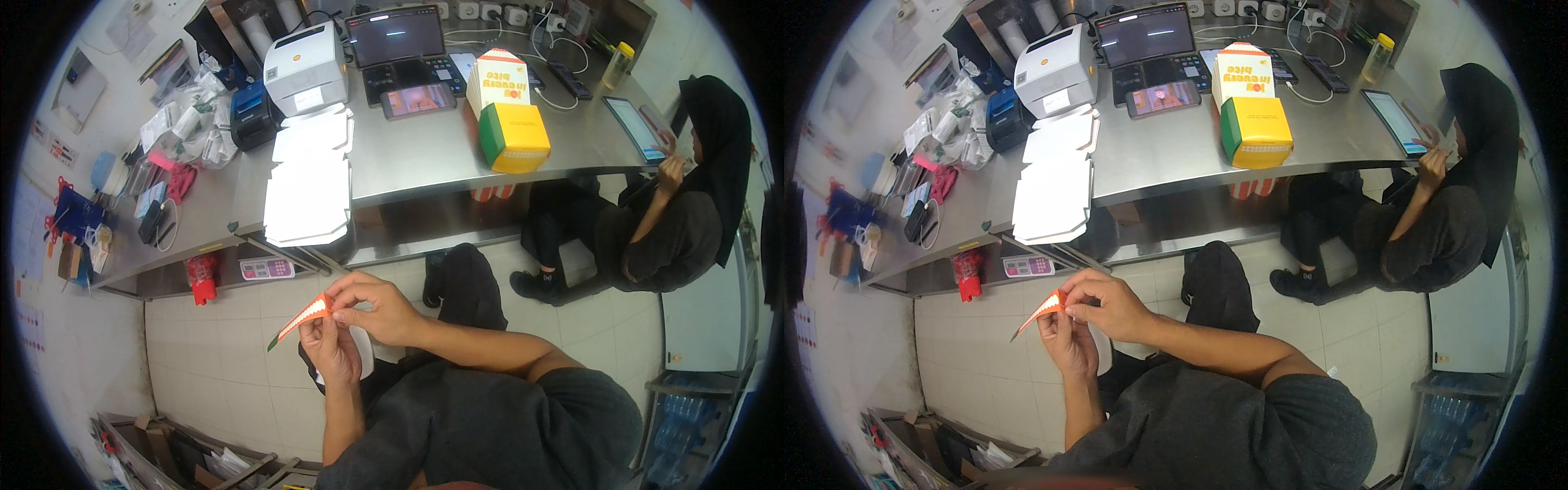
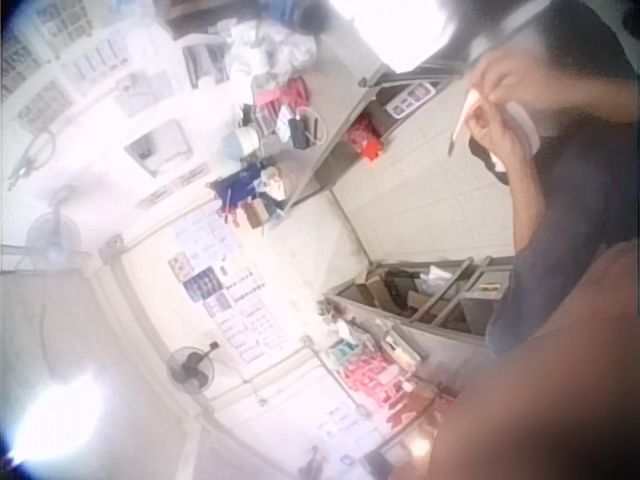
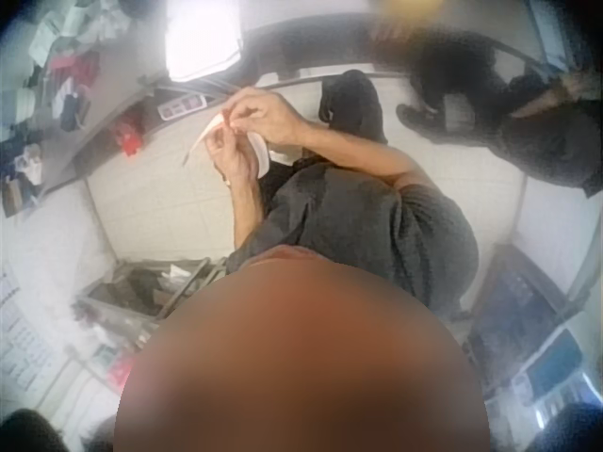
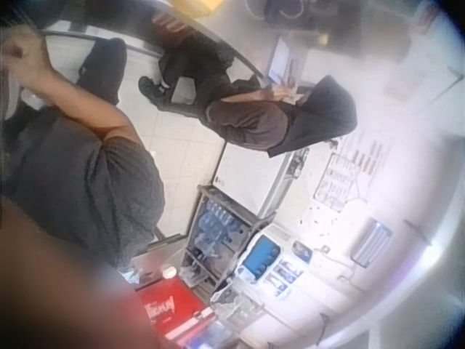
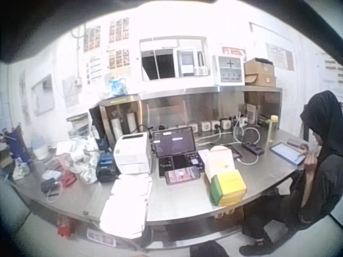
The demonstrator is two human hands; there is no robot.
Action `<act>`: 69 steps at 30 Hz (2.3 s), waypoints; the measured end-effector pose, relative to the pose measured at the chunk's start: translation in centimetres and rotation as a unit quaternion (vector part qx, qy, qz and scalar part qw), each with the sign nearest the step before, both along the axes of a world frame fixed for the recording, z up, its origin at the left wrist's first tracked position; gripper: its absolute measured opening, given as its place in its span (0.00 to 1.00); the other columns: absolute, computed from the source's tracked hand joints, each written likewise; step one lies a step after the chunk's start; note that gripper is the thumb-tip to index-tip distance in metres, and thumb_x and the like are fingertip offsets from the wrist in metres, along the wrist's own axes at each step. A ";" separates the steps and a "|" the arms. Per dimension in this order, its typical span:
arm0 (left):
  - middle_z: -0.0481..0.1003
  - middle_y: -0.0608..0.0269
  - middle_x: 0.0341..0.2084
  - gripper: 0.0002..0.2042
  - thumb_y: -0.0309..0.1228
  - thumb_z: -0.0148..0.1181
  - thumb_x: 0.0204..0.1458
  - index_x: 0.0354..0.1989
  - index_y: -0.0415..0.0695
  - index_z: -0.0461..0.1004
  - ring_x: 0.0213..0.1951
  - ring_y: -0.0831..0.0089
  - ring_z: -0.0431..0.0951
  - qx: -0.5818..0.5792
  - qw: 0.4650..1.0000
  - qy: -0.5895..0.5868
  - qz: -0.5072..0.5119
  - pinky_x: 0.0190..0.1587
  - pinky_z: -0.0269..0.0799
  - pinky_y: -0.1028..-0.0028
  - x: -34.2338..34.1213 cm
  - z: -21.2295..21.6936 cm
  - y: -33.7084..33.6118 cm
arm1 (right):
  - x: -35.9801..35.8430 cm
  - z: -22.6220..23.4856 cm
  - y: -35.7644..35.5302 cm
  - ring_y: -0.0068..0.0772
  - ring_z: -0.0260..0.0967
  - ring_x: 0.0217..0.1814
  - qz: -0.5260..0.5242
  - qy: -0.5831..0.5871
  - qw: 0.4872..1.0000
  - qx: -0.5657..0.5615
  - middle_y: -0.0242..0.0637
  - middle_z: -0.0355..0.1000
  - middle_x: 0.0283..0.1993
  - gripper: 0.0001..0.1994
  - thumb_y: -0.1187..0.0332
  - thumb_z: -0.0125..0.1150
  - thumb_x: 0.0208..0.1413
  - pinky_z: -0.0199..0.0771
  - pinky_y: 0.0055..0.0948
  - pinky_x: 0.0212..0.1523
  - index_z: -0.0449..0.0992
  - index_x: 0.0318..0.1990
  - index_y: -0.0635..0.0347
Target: The person folds flat cardboard pieces into small rectangular boxes and stacks them on a metal counter. The person repeatedly picks up a flat piece, folds along creases, and places the finished box on top of a growing stack.
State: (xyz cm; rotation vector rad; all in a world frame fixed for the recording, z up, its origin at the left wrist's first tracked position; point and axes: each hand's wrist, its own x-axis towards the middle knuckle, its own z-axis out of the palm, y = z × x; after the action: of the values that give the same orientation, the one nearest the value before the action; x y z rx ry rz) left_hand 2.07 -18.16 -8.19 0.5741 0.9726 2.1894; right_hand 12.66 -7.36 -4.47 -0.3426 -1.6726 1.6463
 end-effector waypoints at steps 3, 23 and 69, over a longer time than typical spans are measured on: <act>0.77 0.53 0.57 0.15 0.28 0.61 0.68 0.60 0.41 0.70 0.56 0.64 0.80 0.004 1.000 -0.021 -0.008 0.61 0.78 0.61 -0.1 0.0 0.1 | 0.1 -0.1 0.0 0.35 0.76 0.54 -0.011 0.003 1.000 -0.004 0.40 0.78 0.54 0.05 0.74 0.69 0.60 0.78 0.34 0.54 0.84 0.41 0.65; 0.81 0.60 0.45 0.11 0.18 0.62 0.63 0.51 0.41 0.73 0.42 0.73 0.82 -0.173 0.983 0.059 -0.012 0.44 0.80 0.73 0.0 -2.7 -3.1 | 0.7 -4.8 0.0 0.34 0.78 0.50 0.049 -0.126 0.991 -0.010 0.42 0.76 0.51 0.22 0.72 0.70 0.58 0.79 0.33 0.50 0.71 0.59 0.63; 0.74 0.69 0.28 0.05 0.24 0.63 0.67 0.39 0.38 0.74 0.28 0.84 0.72 -0.264 0.897 0.305 0.180 0.31 0.75 0.80 2.4 -3.0 -1.4 | 1.2 -2.0 -1.8 0.43 0.76 0.44 -0.094 -0.229 0.912 0.328 0.41 0.72 0.41 0.18 0.69 0.63 0.63 0.80 0.41 0.43 0.80 0.60 0.58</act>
State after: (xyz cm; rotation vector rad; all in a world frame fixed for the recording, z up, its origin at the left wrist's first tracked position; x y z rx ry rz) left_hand 4.52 -19.59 -11.18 0.8859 2.0687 1.9206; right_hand 13.88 -9.13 -6.52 -0.5514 -2.3405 0.8143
